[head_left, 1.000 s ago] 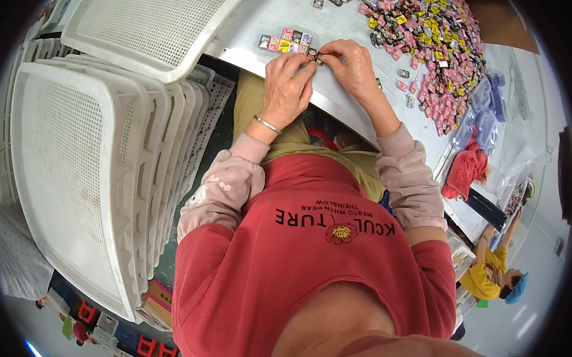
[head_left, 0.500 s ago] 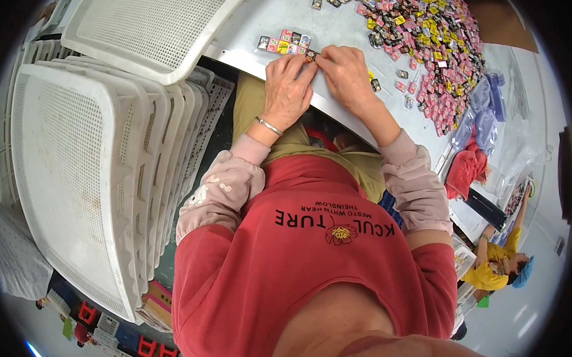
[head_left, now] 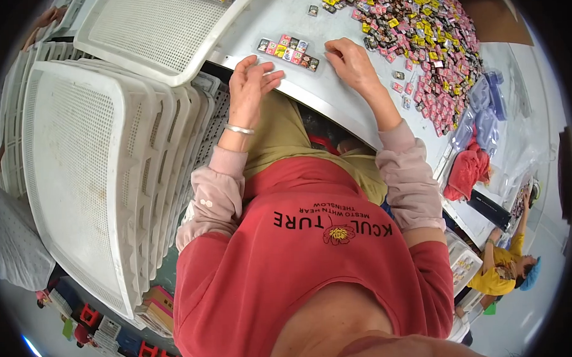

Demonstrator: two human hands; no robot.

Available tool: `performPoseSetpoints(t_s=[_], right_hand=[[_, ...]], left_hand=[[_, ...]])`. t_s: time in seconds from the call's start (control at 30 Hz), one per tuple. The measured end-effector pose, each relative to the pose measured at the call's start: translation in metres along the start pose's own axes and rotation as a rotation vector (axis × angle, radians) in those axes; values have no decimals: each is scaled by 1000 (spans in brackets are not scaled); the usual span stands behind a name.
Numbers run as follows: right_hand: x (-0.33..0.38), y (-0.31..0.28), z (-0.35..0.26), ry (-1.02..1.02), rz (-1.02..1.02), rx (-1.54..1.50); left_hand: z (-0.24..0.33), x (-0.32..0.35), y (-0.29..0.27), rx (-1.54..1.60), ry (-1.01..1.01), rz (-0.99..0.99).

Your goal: Picking small toy components from a pile and inserting them into plastic packaging strips.

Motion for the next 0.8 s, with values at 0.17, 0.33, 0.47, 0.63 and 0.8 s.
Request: performPoseSetpoints(t_s=[0.17, 0.33, 0.47, 0.63, 0.8], right_hand=[[-15, 16, -11, -4, -99, 28], [-12, 36, 17, 41, -131, 53], [8, 16, -17, -46, 133, 10], [114, -48, 19, 180, 485, -247], [312, -123, 105, 766, 1049, -227]], left_hand=[[0, -17, 11, 34, -159, -68], [-23, -48, 28, -184, -214, -120], [-21, -75, -8, -342, -183, -163], [-19, -75, 5, -372, -164, -242], [-18, -75, 10, -402, -162, -246]])
Point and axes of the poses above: each hand's wrist, its own x-axis away from the middle knuckle, its own y-axis out of the palm, z = x × y, the point moved 5 cm from there along -x, towards the middle knuckle, and after that the axes turned 6 degrees about x, right-handed, at the moved point
